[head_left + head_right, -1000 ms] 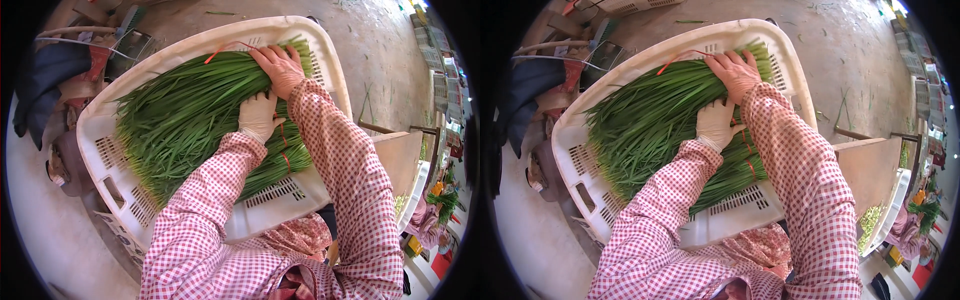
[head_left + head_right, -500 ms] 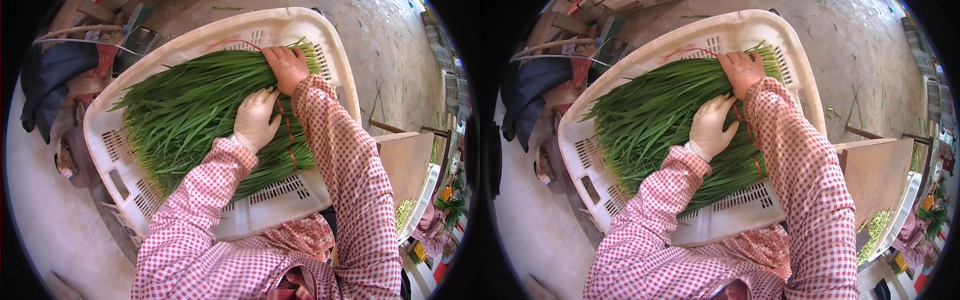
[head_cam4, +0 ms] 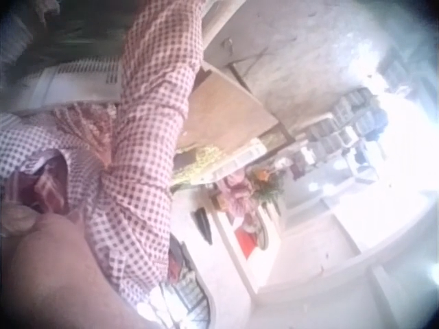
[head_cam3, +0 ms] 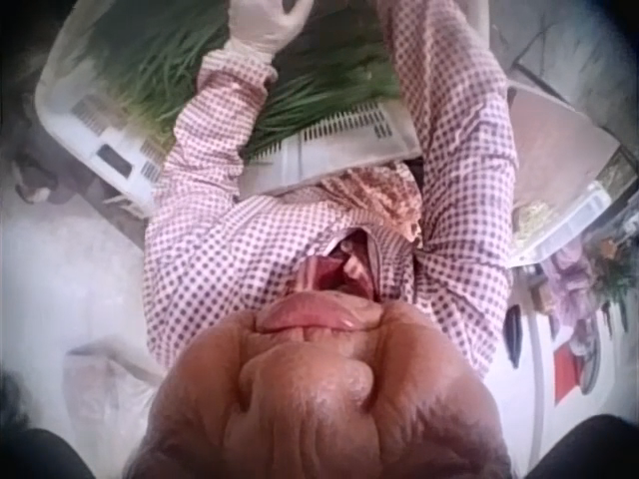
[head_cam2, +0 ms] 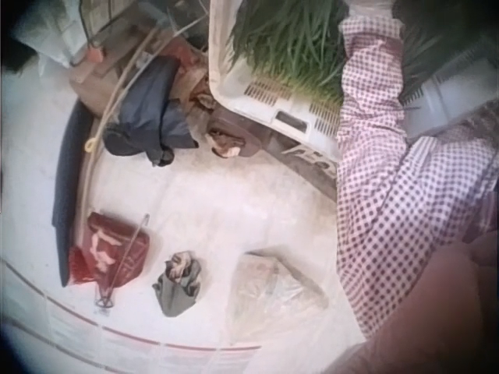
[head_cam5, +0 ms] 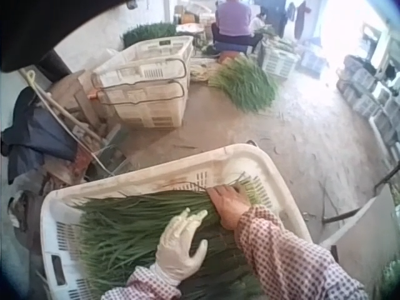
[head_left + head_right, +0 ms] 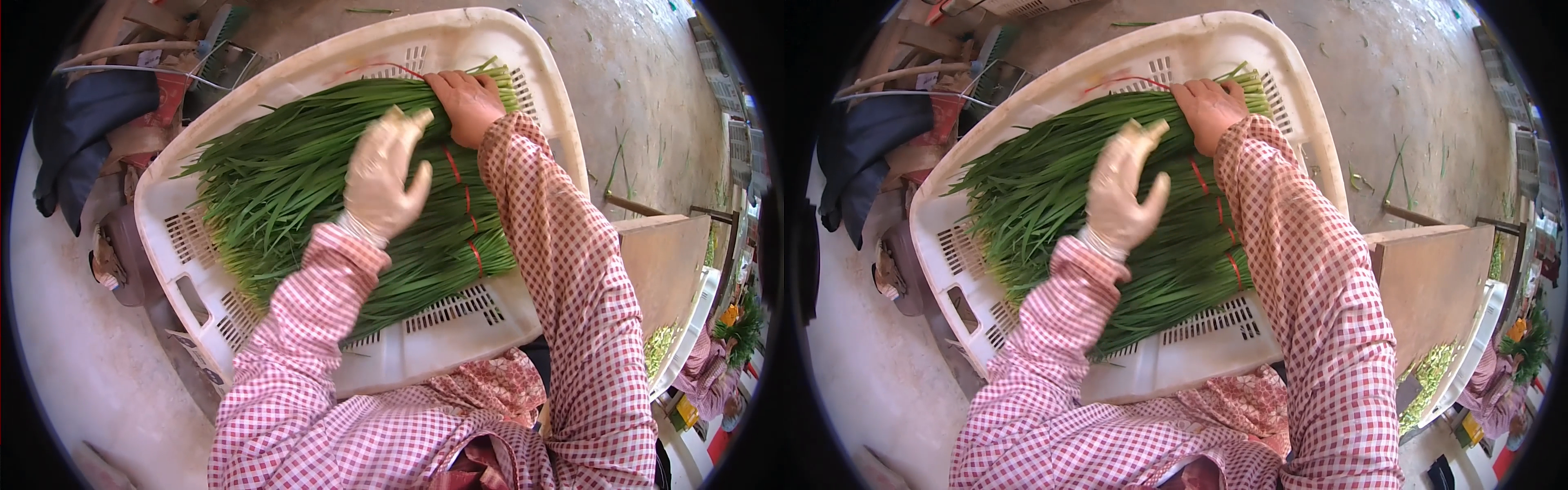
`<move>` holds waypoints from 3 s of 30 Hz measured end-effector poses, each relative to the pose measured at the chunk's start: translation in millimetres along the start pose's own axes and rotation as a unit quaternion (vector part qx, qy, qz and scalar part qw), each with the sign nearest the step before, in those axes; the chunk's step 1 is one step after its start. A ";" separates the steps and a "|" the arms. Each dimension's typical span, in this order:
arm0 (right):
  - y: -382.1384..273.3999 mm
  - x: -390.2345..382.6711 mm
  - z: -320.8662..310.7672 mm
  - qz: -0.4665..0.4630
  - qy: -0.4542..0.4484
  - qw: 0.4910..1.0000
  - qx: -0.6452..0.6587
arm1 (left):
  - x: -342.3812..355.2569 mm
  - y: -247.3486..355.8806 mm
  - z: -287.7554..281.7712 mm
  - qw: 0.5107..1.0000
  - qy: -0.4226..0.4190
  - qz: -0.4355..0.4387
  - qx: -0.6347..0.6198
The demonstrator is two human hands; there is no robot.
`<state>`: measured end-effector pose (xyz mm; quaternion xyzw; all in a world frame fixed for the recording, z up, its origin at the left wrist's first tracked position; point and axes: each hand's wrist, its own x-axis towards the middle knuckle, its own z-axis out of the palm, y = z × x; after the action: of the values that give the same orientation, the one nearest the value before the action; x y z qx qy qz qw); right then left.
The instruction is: The person trims the root ends of garlic chive bundles using a large knife on a wooden block, secures the trimmed bundles with red bands, and then places them into a white plastic crate.
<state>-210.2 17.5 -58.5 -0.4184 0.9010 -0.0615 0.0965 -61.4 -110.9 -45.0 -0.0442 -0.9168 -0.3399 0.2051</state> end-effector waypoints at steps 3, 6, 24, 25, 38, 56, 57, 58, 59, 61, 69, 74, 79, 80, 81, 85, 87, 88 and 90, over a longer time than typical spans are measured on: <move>-7.1 -2.8 7.4 0.016 0.036 0.999 0.001 | 17.4 -38.1 -16.2 0.976 -0.054 -0.048 0.204; -14.7 -8.5 9.4 0.025 0.038 0.999 -0.008 | 11.7 -58.1 -10.6 0.939 -0.154 -0.132 0.278; 30.1 12.1 40.6 0.006 -0.059 0.992 0.116 | 4.2 -81.1 23.8 0.926 -0.192 -0.203 0.255; 26.3 9.4 30.9 0.003 -0.058 0.992 0.114 | 2.3 -83.5 23.2 0.926 -0.189 -0.205 0.255; 3.4 -60.6 17.5 0.073 0.080 0.972 0.211 | 7.0 -86.5 28.9 0.920 -0.194 -0.197 0.279; -155.7 -294.3 -125.7 0.129 0.431 0.805 0.386 | -24.9 233.0 -58.4 0.597 -0.226 -0.071 -0.766; -158.5 -302.9 -129.7 0.161 0.431 0.801 0.384 | -30.2 242.4 -56.3 0.553 -0.238 -0.083 -0.794; -160.1 -313.0 -135.7 0.182 0.409 0.812 0.374 | -37.1 247.3 -50.8 0.502 -0.248 -0.076 -0.825; -161.4 -321.8 -138.0 0.200 0.421 0.804 0.370 | -41.7 253.6 -47.2 0.494 -0.270 -0.078 -0.823; -162.4 -339.9 -140.3 0.224 0.430 0.805 0.342 | -49.1 267.2 -39.1 0.495 -0.295 -0.065 -0.815; -173.3 -416.1 -129.6 0.278 0.508 0.779 0.240 | -87.2 320.3 -17.4 0.389 -0.437 -0.072 -0.807; -205.5 -450.9 -126.6 0.300 0.508 0.801 0.103 | -112.9 348.2 -29.7 0.512 -0.466 -0.035 -0.721; -221.5 -479.6 -111.5 0.299 0.538 0.782 0.102 | -135.1 359.8 -45.3 0.509 -0.510 -0.049 -0.692; -218.9 -488.3 -109.4 0.283 0.563 0.760 0.162 | -136.1 359.6 -44.3 0.517 -0.523 -0.001 -0.677; -219.5 -494.6 -107.0 0.265 0.584 0.734 0.223 | -137.0 358.9 -43.3 0.525 -0.537 0.045 -0.659; -243.5 -526.7 -104.1 0.286 0.525 0.693 0.403 | -146.4 370.1 -48.2 0.577 -0.572 0.149 -0.564; -253.3 -537.1 -104.4 0.309 0.514 0.710 0.370 | -153.0 376.9 -51.1 0.607 -0.615 0.222 -0.452; -257.8 -541.2 -103.8 0.331 0.495 0.731 0.333 | -159.5 378.0 -47.4 0.628 -0.610 0.225 -0.429; -265.0 -548.2 -96.6 0.337 0.500 0.701 0.381 | -170.5 380.6 -39.9 0.644 -0.609 0.233 -0.400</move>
<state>310.7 270.1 153.5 0.0777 0.7976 -0.5629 -0.2023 191.8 164.6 143.4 -0.5310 -0.5689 -0.5110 -0.3650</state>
